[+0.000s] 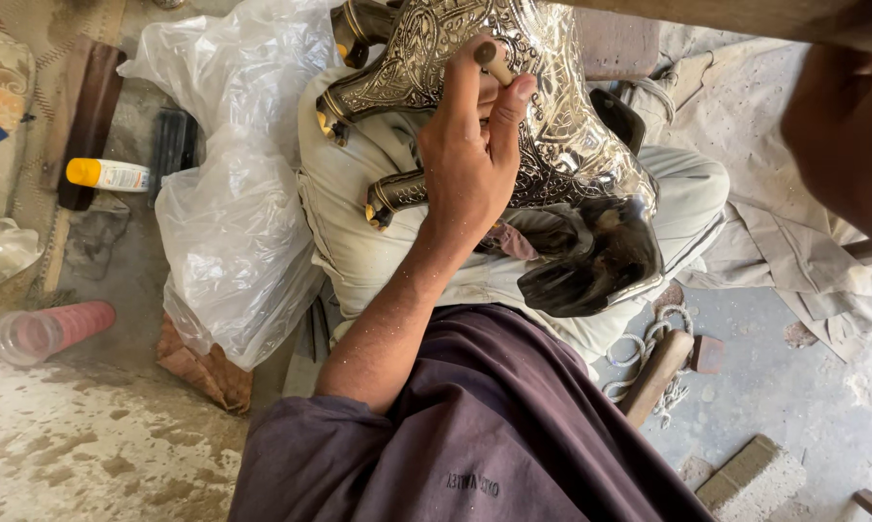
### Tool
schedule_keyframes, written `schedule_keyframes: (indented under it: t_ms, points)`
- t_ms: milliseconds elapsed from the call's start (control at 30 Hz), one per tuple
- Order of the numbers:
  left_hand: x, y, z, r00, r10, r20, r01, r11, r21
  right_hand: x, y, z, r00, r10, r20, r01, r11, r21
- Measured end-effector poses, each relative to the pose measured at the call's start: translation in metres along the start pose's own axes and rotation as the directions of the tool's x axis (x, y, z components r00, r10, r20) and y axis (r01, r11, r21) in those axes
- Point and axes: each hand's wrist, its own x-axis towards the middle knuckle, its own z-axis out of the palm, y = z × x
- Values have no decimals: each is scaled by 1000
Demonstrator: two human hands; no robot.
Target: The person uses a wooden mallet and a small metal punch to engrave decorative patterns onto a silver-colored metal elephant figurine. They hold the figurine on their lap and repeatedly strike the punch to create fine details on the surface.
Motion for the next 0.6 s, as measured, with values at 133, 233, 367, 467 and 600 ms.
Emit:
schedule_keyframes:
  t_ms: [133, 233, 367, 467, 600]
  points:
    - [3, 2, -4, 995, -91, 36, 92, 996, -5, 30, 3, -61, 986, 165, 1, -148, 881, 449]
    - [2, 4, -4, 999, -33, 7, 33, 999, 7, 43, 7, -92, 987, 156, 35, -149, 821, 551]
    - [1, 5, -3, 1000, -26, 4, 26, 1000, -3, 42, 3, -95, 977, 195, 88, -210, 801, 560]
    - [0, 2, -2, 1000, -24, 10, 24, 1000, 2, 33, 2, -85, 972, 201, 118, -232, 795, 560]
    - [-3, -1, -1, 1000, -22, 19, 22, 1000, -8, 28, 2, -80, 963, 207, 170, -268, 793, 547]
